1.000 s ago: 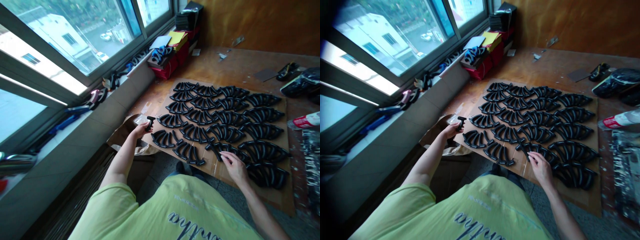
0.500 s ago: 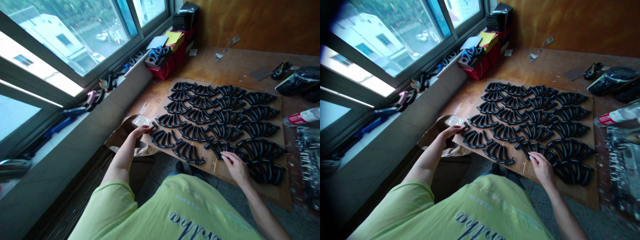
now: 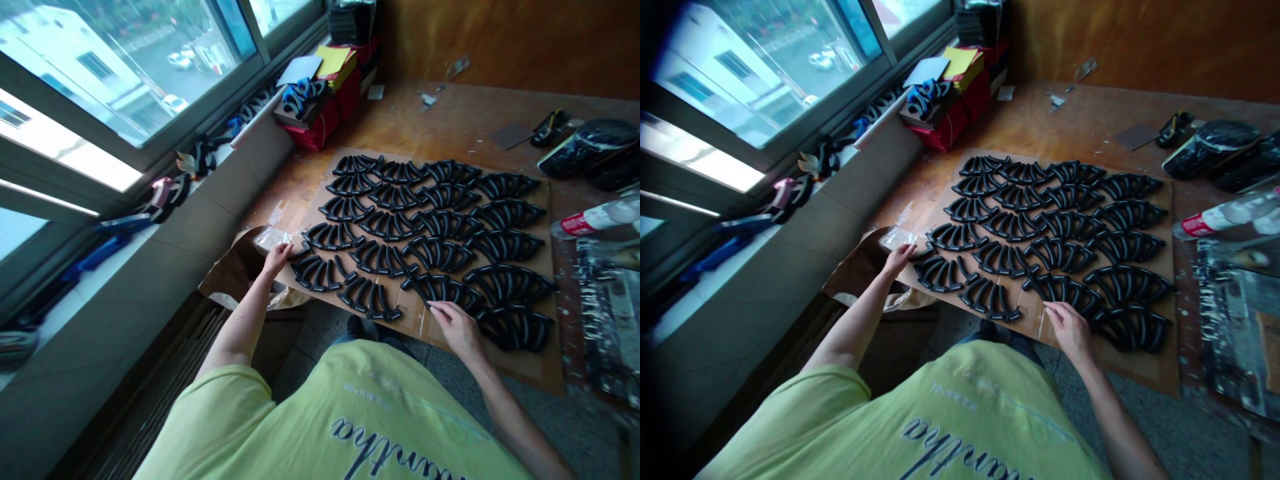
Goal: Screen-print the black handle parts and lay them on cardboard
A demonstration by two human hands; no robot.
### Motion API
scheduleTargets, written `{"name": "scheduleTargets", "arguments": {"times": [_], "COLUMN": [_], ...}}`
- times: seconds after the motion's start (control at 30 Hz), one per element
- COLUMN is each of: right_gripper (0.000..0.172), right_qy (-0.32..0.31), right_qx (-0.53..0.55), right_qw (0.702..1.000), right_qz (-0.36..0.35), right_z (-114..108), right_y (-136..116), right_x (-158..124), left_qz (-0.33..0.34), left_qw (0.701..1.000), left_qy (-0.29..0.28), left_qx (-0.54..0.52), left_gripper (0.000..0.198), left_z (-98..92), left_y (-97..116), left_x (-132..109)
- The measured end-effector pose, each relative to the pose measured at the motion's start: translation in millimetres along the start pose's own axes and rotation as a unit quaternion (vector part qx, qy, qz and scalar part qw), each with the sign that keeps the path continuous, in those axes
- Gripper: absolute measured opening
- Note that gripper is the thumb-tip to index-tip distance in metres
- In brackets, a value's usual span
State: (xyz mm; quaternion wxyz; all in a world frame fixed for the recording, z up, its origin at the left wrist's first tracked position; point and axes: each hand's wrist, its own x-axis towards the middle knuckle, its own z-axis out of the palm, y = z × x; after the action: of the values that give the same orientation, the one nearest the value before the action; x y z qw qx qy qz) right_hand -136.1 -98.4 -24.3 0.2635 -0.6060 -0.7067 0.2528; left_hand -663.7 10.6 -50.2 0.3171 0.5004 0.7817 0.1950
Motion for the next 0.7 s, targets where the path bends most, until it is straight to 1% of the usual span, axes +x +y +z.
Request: {"name": "scheduleTargets", "arguments": {"times": [0.07,0.1,0.13,0.17,0.2,0.23,0.27,0.33,0.4,0.43,0.5,0.57,0.63,0.7], "right_gripper": [0.031,0.03,0.029,0.028,0.027,0.027,0.027,0.027,0.025,0.024,0.024,0.024,0.024,0.024], "right_qy": [-0.033,-0.055,-0.078,-0.103,-0.127,-0.15,-0.171,-0.205,-0.226,-0.229,-0.223,-0.209,-0.196,-0.19], "right_qx": [0.006,0.008,0.007,0.006,0.005,0.004,0.004,-0.002,-0.016,-0.023,-0.033,-0.035,-0.032,-0.034], "right_qw": [0.999,0.998,0.997,0.995,0.992,0.989,0.985,0.979,0.974,0.973,0.973,0.975,0.975,0.975], "right_qz": [-0.001,-0.002,-0.003,-0.004,-0.005,-0.006,-0.008,-0.011,-0.018,-0.025,-0.047,-0.073,-0.095,-0.111], "right_z": [6.2,10.5,15.4,20.8,26.3,31.8,37.1,46.7,55.2,59.2,67.1,74.4,80.4,84.5], "right_y": [-3.4,-5.4,-7.6,-9.9,-12.0,-14.0,-15.5,-17.2,-17.1,-16.7,-16.1,-16.3,-17.4,-18.9], "right_x": [-7.4,-11.8,-16.4,-21.1,-25.5,-29.3,-32.5,-36.6,-37.7,-37.4,-35.8,-33.7,-31.6,-29.8], "left_qz": [-0.02,-0.031,-0.041,-0.049,-0.05,-0.041,-0.02,0.047,0.112,0.135,0.163,0.173,0.174,0.168], "left_qw": [0.991,0.979,0.965,0.955,0.952,0.957,0.969,0.989,0.991,0.988,0.982,0.98,0.979,0.98], "left_qy": [0.132,0.203,0.259,0.293,0.303,0.286,0.245,0.129,0.031,0.001,-0.025,-0.02,-0.008,0.002], "left_qx": [0.002,0.002,0.003,0.007,0.014,0.024,0.035,0.056,0.072,0.08,0.093,0.101,0.105,0.11], "left_gripper": [0.052,0.052,0.051,0.049,0.046,0.041,0.037,0.032,0.032,0.033,0.035,0.038,0.04,0.041], "left_z": [8.9,15.4,23.3,32.4,42.7,53.9,65.8,90.7,114.8,125.7,144.2,157.4,165.2,168.9], "left_y": [-1.1,-2.1,-3.3,-4.6,-5.7,-6.6,-6.8,-4.4,3.0,8.4,21.4,34.3,43.8,48.7], "left_x": [-21.0,-34.9,-51.0,-68.9,-88.3,-108.3,-128.3,-164.5,-191.2,-200.0,-208.7,-208.3,-203.7,-198.8]}}
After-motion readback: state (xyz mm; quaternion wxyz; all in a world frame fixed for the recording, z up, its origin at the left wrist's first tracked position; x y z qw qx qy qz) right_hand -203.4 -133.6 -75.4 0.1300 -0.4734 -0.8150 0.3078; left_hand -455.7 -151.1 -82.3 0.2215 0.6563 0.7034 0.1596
